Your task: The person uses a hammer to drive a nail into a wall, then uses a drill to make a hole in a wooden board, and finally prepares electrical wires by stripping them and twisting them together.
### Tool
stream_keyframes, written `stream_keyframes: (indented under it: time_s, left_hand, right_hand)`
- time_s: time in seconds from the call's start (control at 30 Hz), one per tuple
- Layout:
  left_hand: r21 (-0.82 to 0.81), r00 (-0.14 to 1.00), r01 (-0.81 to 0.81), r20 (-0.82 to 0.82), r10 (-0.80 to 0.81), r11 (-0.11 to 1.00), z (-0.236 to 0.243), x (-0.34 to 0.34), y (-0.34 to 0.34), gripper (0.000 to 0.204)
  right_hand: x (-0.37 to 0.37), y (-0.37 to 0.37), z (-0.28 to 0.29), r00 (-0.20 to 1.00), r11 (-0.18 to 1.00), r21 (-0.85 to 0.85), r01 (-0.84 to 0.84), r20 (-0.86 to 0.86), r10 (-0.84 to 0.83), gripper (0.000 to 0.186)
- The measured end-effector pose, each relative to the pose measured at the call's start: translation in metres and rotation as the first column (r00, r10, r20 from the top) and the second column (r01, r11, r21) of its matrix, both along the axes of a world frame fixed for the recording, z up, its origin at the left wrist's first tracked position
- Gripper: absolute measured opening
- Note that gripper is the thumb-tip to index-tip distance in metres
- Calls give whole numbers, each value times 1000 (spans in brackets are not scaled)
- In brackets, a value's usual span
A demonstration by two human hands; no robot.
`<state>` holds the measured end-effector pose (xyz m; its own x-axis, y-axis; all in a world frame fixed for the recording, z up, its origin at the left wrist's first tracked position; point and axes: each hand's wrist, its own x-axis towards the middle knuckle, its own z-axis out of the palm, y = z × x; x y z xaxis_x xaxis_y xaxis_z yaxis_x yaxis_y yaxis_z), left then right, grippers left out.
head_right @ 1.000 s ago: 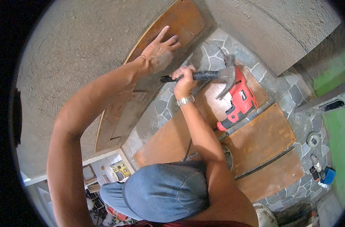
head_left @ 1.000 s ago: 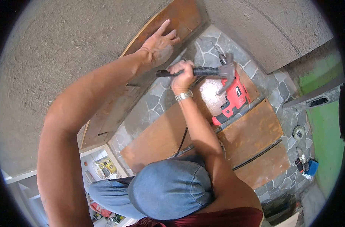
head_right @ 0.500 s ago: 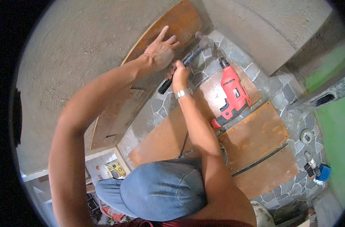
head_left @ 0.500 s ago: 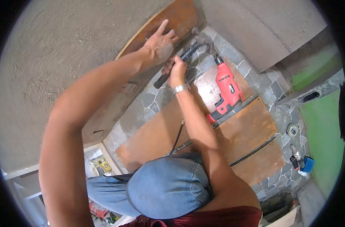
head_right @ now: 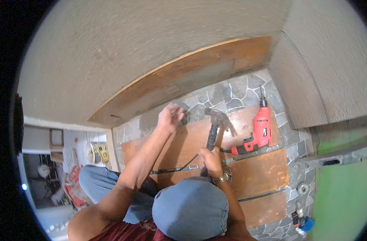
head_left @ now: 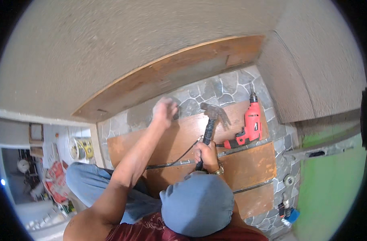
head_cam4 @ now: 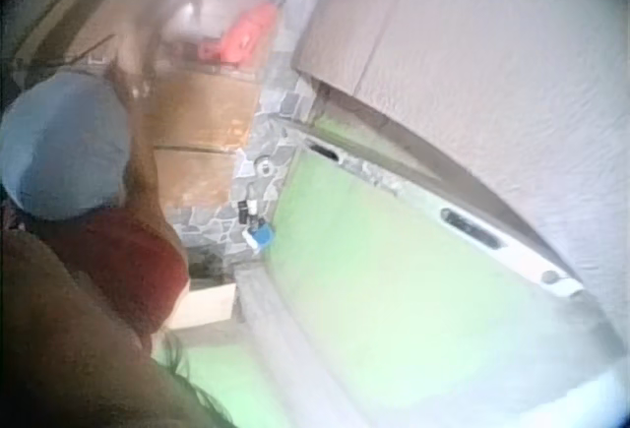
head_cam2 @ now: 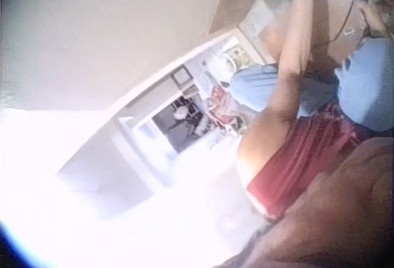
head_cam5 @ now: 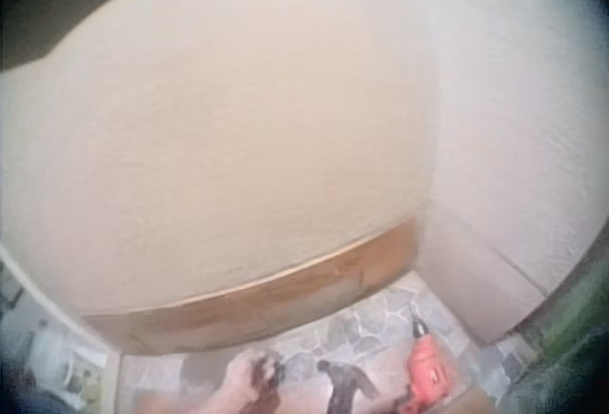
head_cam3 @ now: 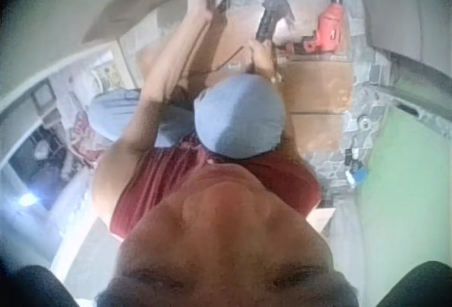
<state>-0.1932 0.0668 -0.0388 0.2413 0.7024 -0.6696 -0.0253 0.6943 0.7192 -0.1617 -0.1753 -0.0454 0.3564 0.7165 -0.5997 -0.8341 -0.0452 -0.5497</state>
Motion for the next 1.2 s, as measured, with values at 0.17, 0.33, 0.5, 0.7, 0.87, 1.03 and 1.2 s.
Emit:
stream_keyframes:
  time_s: [0.17,0.33,0.5,0.7,0.87,1.03,1.2]
  left_hand:
    - [80,911,-311,309,273,947,13,-42,60,30]
    - [-26,757,-411,547,357,911,69,-39,71,81]
    - [-32,813,-359,479,330,933,102,-32,70,125]
    - [36,874,-312,403,272,949,106,-32,65,128]
    - [65,893,-312,362,269,948,104,-22,63,116]
    - [78,888,-353,341,308,932,100,-28,73,114]
    - [328,913,374,34,-406,868,85,-63,42,59]
  right_hand:
    - [-8,-20,-11,722,917,-285,-279,567,396,18]
    - [-23,-31,7,433,689,-652,-316,547,716,28]
    - [-38,-37,7,505,709,-590,-386,508,698,31]
    - [-45,-38,-11,439,705,-593,-389,554,707,34]
    - [-37,-34,1,480,684,-614,-393,497,723,31]
    - [-36,-32,1,445,679,-667,-306,531,722,44]
    - [-38,-13,-10,190,536,-800,-270,502,844,42]
